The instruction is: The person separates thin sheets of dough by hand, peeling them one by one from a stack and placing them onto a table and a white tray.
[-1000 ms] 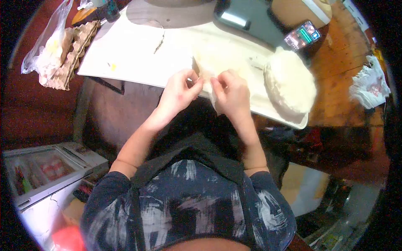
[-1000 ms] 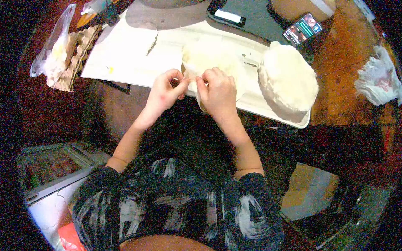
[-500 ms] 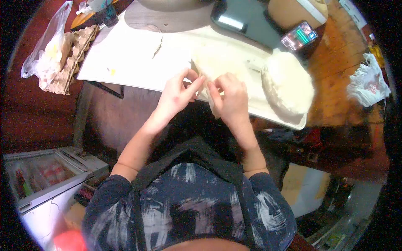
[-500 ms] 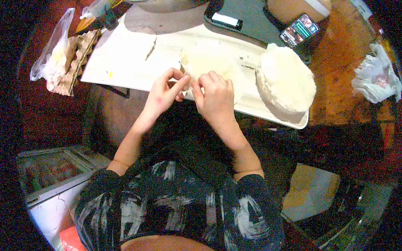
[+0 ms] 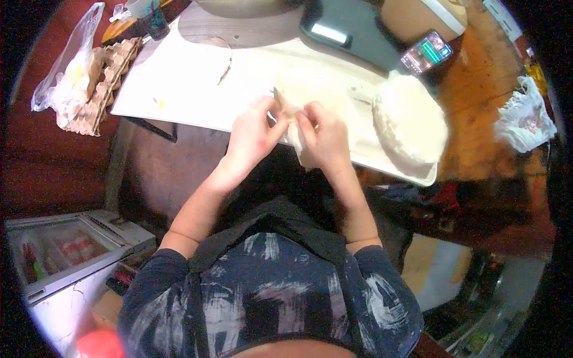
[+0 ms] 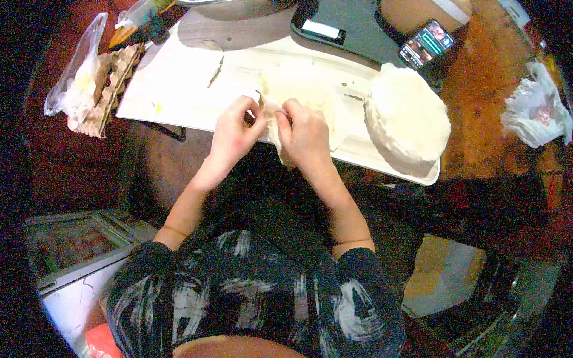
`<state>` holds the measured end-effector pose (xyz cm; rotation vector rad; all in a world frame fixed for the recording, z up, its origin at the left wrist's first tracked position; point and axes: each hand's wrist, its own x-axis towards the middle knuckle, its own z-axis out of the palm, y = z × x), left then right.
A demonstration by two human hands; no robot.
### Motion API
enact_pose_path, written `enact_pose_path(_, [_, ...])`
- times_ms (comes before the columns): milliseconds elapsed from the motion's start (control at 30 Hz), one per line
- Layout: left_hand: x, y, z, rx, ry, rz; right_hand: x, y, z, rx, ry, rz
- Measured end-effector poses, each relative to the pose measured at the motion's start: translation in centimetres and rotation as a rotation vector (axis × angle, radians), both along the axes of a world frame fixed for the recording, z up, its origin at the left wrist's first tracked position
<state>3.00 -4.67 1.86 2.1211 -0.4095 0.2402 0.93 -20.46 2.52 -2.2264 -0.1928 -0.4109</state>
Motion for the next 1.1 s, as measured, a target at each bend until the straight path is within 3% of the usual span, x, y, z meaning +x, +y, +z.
enact_pose_path(67, [-0.1, 0.0, 0.2, 0.054, -0.008, 0.031, -0.1, 0.0, 0.1, -0.142, -0.081, -0.055])
enact_pose_path(300, [0.0, -0.2, 0.1, 0.053, 0.004, 0.046, -0.8, 0.6, 0.6, -0.192, -0.112, -0.137])
enact_pose_path(400, [0.3, -0.2, 0.2, 0.013, -0.010, 0.025, -0.9, 0.8, 0.6, -0.171, -0.092, -0.108])
enact_pose_path(467, [0.1, -0.5, 0.9, -0.130, 0.125, -0.015, -0.9, 0.7, 0.6, -0.159, -0.135, -0.056])
enact_pose_path(733, [1.1, -0.5, -0.1, -0.067, 0.004, -0.109, -0.8, 0.2, 0.2, -0.161, -0.177, -0.062])
enact_pose_path(867, [0.9, -0.5, 0.0, -0.079, -0.085, -0.132, -0.8, 0.2, 0.8, -0.100, -0.077, -0.046])
enact_pose_path(1100, [0.6, -0.4, 0.2, -0.004, -0.125, -0.015, -0.1, 0.1, 0.1, -0.095, -0.111, -0.065])
